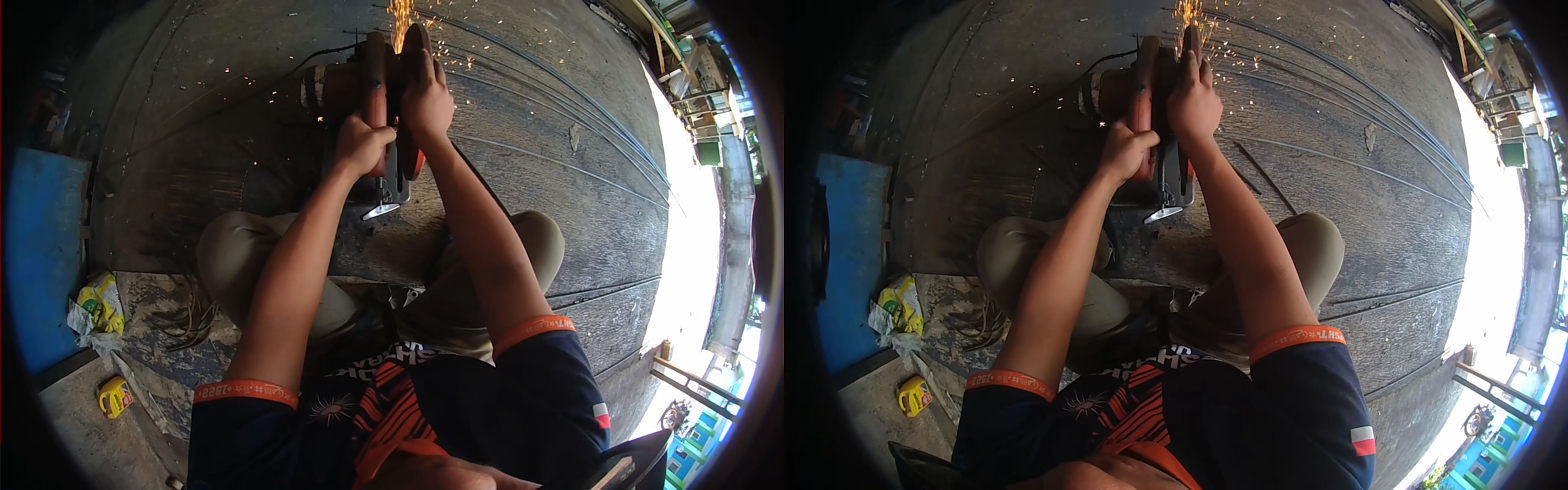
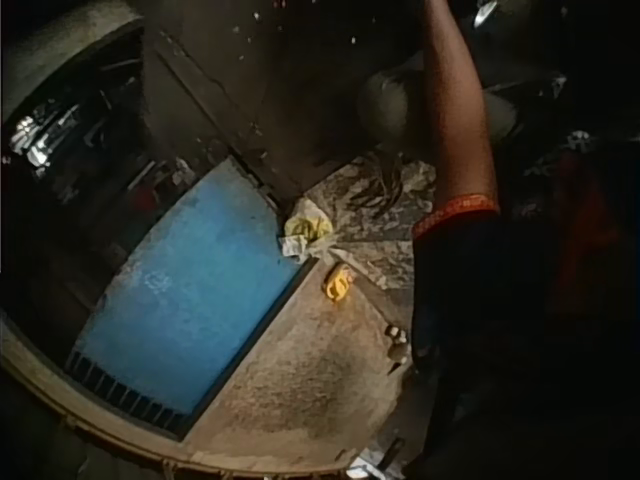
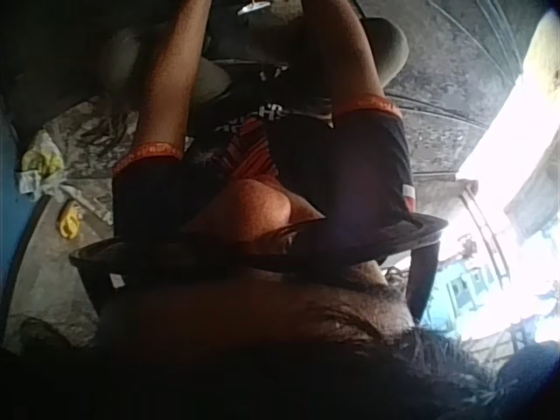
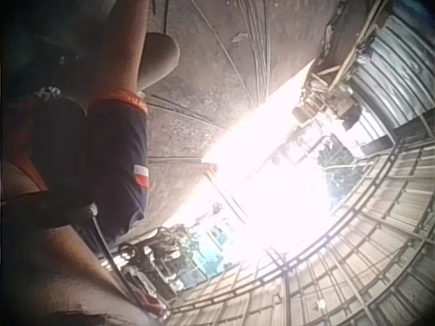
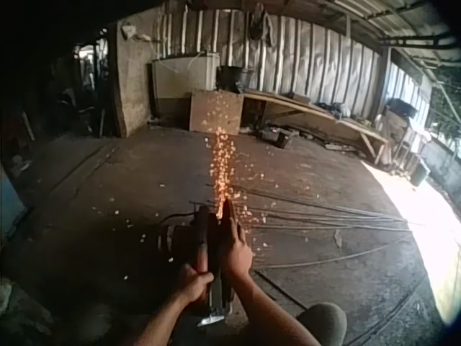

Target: The person cuts metal rods using a chop saw, aligns the cut rods on the floor by hand, and tightens the clamp on the saw to cut another rod.

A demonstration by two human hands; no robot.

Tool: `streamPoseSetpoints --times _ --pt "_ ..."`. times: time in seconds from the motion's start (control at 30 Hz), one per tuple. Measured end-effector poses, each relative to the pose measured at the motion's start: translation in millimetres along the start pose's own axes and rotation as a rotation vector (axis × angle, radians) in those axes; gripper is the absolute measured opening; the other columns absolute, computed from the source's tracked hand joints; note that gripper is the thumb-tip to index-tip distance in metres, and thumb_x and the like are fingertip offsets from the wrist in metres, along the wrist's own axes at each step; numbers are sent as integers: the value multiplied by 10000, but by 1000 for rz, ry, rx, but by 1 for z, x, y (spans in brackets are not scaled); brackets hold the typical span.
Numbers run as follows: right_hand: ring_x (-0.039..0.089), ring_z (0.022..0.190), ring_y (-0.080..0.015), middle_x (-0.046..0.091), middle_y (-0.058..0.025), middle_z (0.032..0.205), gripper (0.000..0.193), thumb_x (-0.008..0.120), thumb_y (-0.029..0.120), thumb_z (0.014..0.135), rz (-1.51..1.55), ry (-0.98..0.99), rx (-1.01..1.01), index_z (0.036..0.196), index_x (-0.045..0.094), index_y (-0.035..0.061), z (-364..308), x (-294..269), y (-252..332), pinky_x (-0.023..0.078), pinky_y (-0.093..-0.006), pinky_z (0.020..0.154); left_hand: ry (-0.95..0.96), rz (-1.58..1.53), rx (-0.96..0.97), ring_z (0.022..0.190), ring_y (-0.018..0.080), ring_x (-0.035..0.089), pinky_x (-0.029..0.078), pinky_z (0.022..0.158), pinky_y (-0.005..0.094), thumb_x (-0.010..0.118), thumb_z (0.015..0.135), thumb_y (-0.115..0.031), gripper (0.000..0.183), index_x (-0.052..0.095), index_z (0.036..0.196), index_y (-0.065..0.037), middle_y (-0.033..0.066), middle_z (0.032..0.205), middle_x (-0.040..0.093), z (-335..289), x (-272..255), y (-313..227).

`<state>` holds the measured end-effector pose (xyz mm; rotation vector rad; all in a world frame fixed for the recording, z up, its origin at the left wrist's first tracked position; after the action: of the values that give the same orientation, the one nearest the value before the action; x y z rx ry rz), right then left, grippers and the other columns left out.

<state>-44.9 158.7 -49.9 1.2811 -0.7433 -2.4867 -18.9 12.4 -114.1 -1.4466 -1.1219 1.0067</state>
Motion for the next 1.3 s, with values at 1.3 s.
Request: streamPoseSetpoints --times 1.3 --pt "668 819 -422 550 -208 1274 506 509 146 846 17 -10 9 1351 470 134 -2 0 -1 557 -480 644 -70 89 132 556 193 633 483 524 346 658 647 -156 211 600 748 20 102 594 608 5 -9 3"
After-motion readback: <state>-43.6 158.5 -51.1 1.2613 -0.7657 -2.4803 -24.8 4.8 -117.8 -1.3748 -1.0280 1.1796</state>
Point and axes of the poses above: each hand's wrist, its own z-axis towards the middle knuckle, its own x-axis out of the palm, y = z × x, the point moved 10 cm from there along z, towards the middle knuckle
